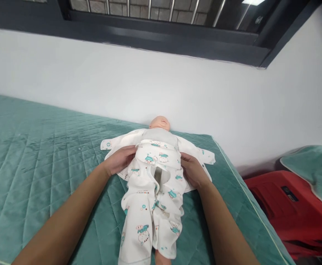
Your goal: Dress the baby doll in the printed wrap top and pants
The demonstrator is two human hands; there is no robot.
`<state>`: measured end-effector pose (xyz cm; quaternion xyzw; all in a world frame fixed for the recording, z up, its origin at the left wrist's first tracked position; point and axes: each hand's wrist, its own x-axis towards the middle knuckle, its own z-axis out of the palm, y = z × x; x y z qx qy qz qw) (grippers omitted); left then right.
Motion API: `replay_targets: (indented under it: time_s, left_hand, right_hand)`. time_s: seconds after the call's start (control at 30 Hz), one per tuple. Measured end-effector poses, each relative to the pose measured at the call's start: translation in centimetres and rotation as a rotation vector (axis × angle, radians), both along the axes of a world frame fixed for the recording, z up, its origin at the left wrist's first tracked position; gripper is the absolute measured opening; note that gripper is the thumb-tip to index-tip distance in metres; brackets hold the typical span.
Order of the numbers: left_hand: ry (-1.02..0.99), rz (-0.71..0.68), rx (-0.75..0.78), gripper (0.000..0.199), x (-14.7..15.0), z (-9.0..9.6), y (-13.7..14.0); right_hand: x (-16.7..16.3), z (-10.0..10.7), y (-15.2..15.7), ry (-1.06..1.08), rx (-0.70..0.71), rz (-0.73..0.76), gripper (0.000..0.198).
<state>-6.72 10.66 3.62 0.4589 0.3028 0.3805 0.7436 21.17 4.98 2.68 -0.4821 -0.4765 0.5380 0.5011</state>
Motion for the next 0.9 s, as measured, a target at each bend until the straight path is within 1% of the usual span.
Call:
replay_targets:
  time_s: [0.1,0.17,0.23,0.3,0.37,0.47,0.5,0.57,0.63,0.73,0.83,0.9]
  left_hand:
    - [0.05,0.018,0.02,0.032,0.1,-0.1,-0.3]
    - [0.072,0.047,0.011,0.03,0.4,-0.2,-0.3]
    - [0.103,0.083,0.002,0.031,0.7,-0.3,-0.3]
    - [0.177,0.136,0.037,0.033,1.0,-0.3,-0.3]
    - [0.309,0.21,0.163,0.036,1.2,-0.2,-0.4]
    - [0.559,0.336,0.415,0.037,1.1,-0.2,-0.3]
    - [0.622,0.37,0.472,0.036,1.0,-0.2,-0.2]
    - [0.685,0.406,0.531,0.032,0.8,-0.4,0.0]
    - [0.685,0.403,0.547,0.028,0.5,-0.6,0.2]
    - [0.639,0.31,0.53,0.021,0.2,-0.6,0.3]
    - [0.591,0.218,0.534,0.017,0.0,-0.5,0.2]
    - [0.586,0.215,0.565,0.016,-0.1,-0.4,0.3]
  right_hand:
    - [0.4,0.1,0.0,-0.042,0.002,0.033,0.03]
    - [0.4,0.1,0.2,-0.085,0.012,0.03,0.028]
    - [0.2,0.0,0.4,-0.162,0.038,-0.012,0.026]
    - [0.0,-0.1,0.6,-0.278,0.081,-0.082,0.023]
    - [-0.3,-0.3,0.8,-0.389,0.125,-0.147,0.021]
    - [-0.5,-0.6,0.9,-0.505,0.165,-0.217,0.019]
    - [-0.5,-0.7,0.9,-0.535,0.17,-0.239,0.019]
    - [-0.6,-0.7,0.9,-0.585,0.171,-0.282,0.019]
    - [-0.7,-0.7,0.8,-0.613,0.16,-0.323,0.019]
    - [-0.8,-0.5,0.7,-0.62,0.132,-0.352,0.02]
    - [-0.7,-0.5,0.8,-0.641,0.128,-0.328,0.019]
    - [-0.6,-0.6,0.8,-0.674,0.14,-0.315,0.02]
